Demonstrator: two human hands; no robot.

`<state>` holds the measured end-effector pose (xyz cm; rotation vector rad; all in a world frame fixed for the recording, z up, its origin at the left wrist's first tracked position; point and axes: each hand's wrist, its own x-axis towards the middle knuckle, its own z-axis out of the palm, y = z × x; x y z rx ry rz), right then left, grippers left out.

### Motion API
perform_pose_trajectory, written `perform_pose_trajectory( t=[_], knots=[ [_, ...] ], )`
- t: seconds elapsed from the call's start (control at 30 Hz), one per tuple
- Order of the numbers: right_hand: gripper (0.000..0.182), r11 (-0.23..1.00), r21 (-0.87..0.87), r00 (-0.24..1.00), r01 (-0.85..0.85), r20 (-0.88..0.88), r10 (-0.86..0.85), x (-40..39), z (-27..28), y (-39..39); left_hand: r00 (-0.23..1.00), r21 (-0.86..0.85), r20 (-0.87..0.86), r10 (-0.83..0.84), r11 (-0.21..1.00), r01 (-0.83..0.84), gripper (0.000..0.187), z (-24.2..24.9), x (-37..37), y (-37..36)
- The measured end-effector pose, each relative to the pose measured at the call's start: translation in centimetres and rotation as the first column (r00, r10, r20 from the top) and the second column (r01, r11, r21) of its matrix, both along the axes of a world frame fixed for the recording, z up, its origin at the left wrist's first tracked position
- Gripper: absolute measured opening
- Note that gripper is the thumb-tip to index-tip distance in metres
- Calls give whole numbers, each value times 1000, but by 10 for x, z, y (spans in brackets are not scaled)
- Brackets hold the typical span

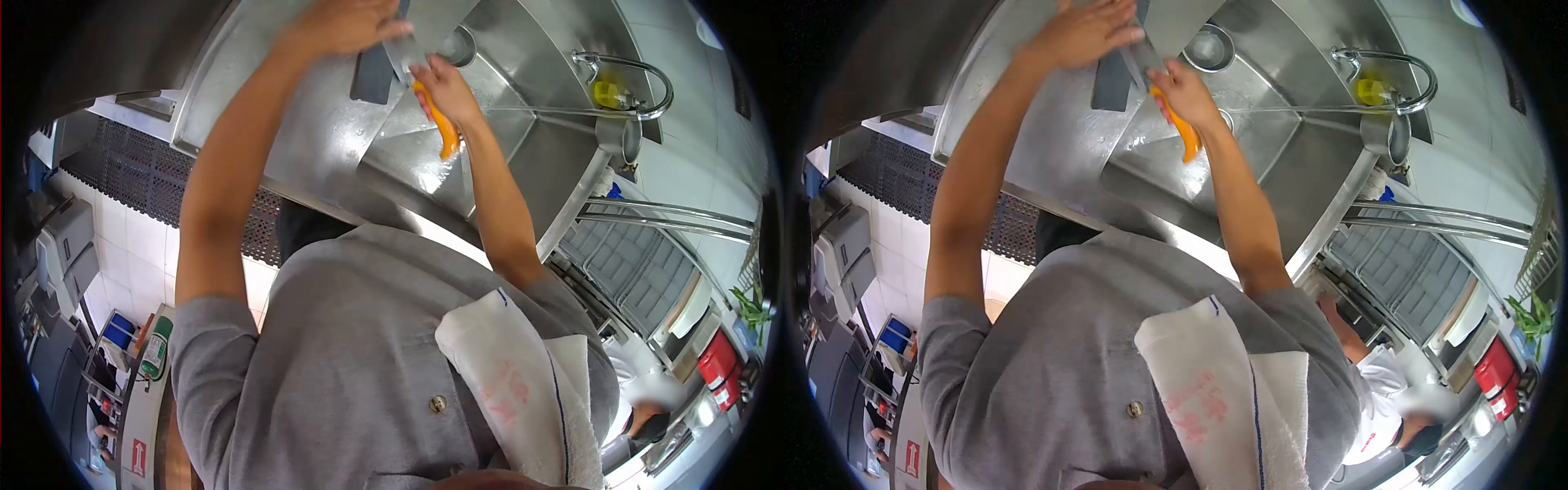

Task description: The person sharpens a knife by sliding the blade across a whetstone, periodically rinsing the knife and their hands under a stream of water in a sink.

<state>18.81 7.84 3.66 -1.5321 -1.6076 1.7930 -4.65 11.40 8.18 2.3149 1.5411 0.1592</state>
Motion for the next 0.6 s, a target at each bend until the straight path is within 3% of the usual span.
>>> perform_pose_trajectory(
  t=[0.07, 0.1, 0.17, 0.2, 0.27, 0.33, 0.4, 0.53, 0.6],
  knots=[
    [22, 994, 29, 989, -101, 114, 97, 35, 7, -36, 932, 106, -344, -112, 982, 157, 75, -11, 28, -49],
    [21, 990, 27, 972, -140, 197, 132, 58, 20, -65, 961, 141, -246, -126, 976, 164, 76, -21, 41, -89],
    [20, 936, -351, 982, -12, 170, 77, 100, 39, -109, 980, 170, -146, -139, 972, 163, 78, -23, 56, -139],
    [20, 934, -356, 983, -17, 166, 82, 98, 35, -105, 990, 146, -62, -129, 980, 137, 79, -20, 61, -152],
    [20, 951, -301, 979, -66, 166, 120, 97, 32, -98, 990, 114, 32, -139, 984, 135, 80, -19, 60, -148],
    [22, 986, -64, 977, -153, 137, 161, 58, 19, -46, 988, 167, -149, -41, 984, 66, 78, -28, 33, -84],
    [26, 998, 3, 993, -56, 108, 55, 8, 11, 4, 999, 173, -12, 43, 984, -40, 74, -41, 4, -20],
    [24, 998, -11, 998, 55, 16, -55, -13, 16, 8, 998, 90, 58, 5, 996, -10, 64, -21, -2, 14],
    [19, 996, 10, 991, -94, 93, 92, 38, 3, -33, 974, 199, -224, -44, 976, 90, 72, -32, 27, -46]
  ],
)
